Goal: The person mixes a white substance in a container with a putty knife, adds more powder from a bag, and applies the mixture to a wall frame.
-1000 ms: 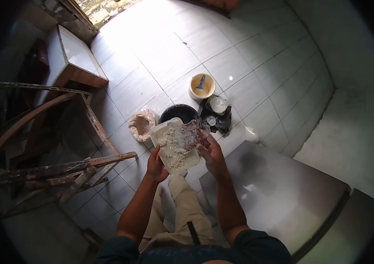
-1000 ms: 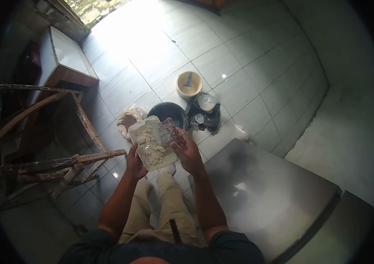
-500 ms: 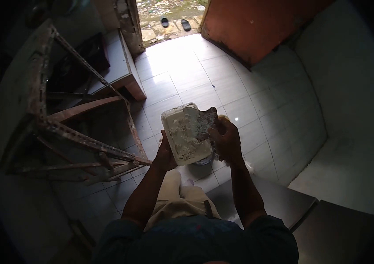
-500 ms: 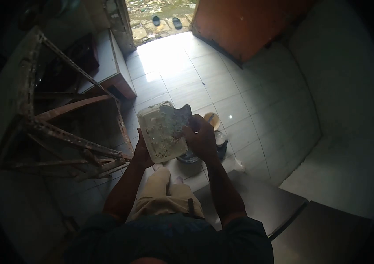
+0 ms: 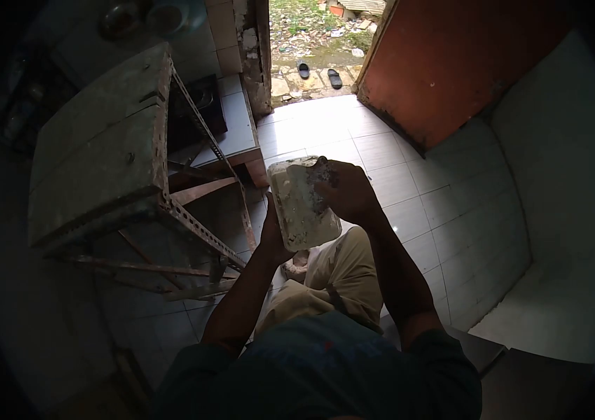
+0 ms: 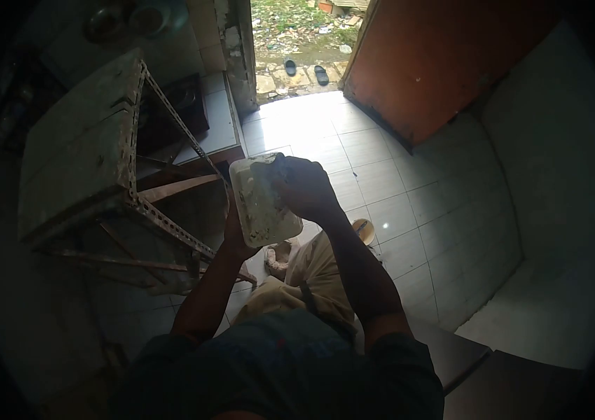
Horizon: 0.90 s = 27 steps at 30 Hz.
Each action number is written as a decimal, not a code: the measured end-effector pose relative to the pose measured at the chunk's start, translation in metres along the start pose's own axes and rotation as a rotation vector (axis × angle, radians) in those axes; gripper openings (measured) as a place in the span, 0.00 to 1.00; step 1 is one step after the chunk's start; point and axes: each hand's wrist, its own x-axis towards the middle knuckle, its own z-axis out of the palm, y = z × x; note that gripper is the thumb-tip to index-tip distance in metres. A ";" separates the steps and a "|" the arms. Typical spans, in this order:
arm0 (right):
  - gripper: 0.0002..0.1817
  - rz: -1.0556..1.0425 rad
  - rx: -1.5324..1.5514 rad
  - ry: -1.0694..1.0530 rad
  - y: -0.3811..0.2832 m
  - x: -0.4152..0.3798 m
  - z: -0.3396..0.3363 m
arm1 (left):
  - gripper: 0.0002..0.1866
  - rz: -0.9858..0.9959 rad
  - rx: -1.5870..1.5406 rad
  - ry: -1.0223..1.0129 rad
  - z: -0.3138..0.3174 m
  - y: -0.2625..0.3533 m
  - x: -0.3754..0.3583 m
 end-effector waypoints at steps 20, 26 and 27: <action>0.09 -0.609 -0.021 -0.111 0.065 0.257 -0.107 | 0.46 0.306 0.038 -0.057 0.017 0.085 0.238; 0.10 -0.771 -0.322 -0.271 0.081 0.304 -0.162 | 0.45 0.377 0.114 0.041 0.047 0.114 0.330; 0.10 -0.850 -0.320 -0.252 0.082 0.310 -0.164 | 0.45 0.375 0.120 0.026 0.049 0.118 0.339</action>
